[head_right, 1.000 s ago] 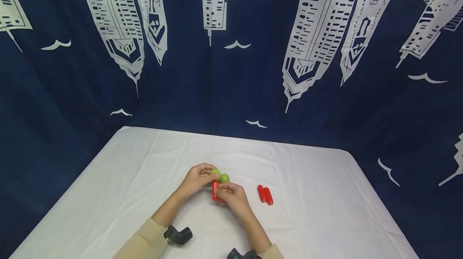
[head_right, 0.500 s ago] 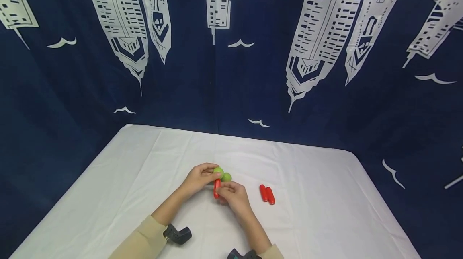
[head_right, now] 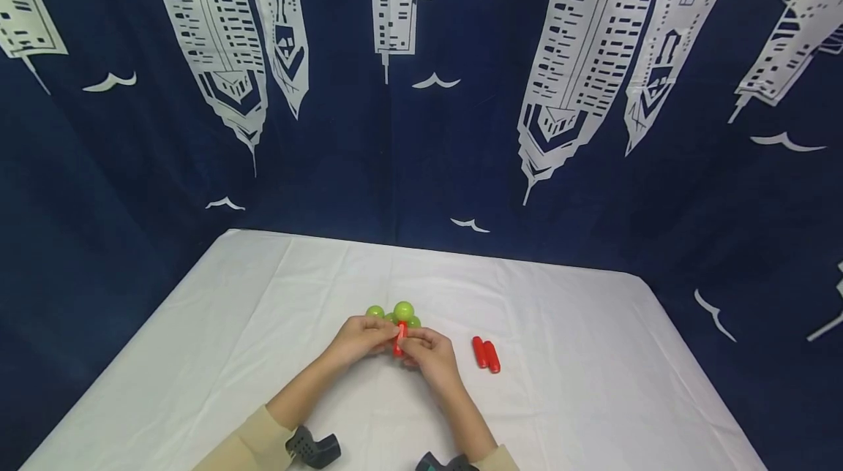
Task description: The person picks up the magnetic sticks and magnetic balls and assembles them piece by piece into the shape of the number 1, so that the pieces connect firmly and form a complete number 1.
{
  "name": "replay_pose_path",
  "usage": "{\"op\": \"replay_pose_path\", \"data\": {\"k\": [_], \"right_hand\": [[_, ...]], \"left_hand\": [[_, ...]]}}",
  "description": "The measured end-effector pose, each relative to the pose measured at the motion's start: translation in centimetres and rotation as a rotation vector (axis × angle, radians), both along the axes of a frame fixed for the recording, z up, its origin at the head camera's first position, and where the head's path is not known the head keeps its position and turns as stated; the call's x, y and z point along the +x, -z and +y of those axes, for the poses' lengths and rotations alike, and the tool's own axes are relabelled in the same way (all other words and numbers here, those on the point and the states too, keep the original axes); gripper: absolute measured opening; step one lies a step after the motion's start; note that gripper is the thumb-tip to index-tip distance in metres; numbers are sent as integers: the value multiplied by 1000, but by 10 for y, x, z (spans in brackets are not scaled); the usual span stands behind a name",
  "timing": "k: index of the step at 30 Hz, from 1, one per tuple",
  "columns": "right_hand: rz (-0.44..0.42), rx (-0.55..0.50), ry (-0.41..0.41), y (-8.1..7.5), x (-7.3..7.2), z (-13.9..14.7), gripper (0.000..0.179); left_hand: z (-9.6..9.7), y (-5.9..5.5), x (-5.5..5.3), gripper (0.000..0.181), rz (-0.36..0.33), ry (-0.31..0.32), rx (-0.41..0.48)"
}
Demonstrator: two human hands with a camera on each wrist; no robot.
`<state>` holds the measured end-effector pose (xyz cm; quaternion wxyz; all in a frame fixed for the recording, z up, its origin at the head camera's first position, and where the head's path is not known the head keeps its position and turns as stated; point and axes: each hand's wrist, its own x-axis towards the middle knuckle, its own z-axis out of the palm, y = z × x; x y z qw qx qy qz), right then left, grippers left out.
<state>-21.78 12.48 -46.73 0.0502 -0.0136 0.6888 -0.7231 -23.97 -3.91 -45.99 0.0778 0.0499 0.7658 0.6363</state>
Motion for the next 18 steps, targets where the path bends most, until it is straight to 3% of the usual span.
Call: {"op": "replay_pose_path", "data": {"k": [18], "right_hand": [[0,28,4,0,1,0,28]], "left_hand": [[10,9,5,32,-2,-48,95]]}}
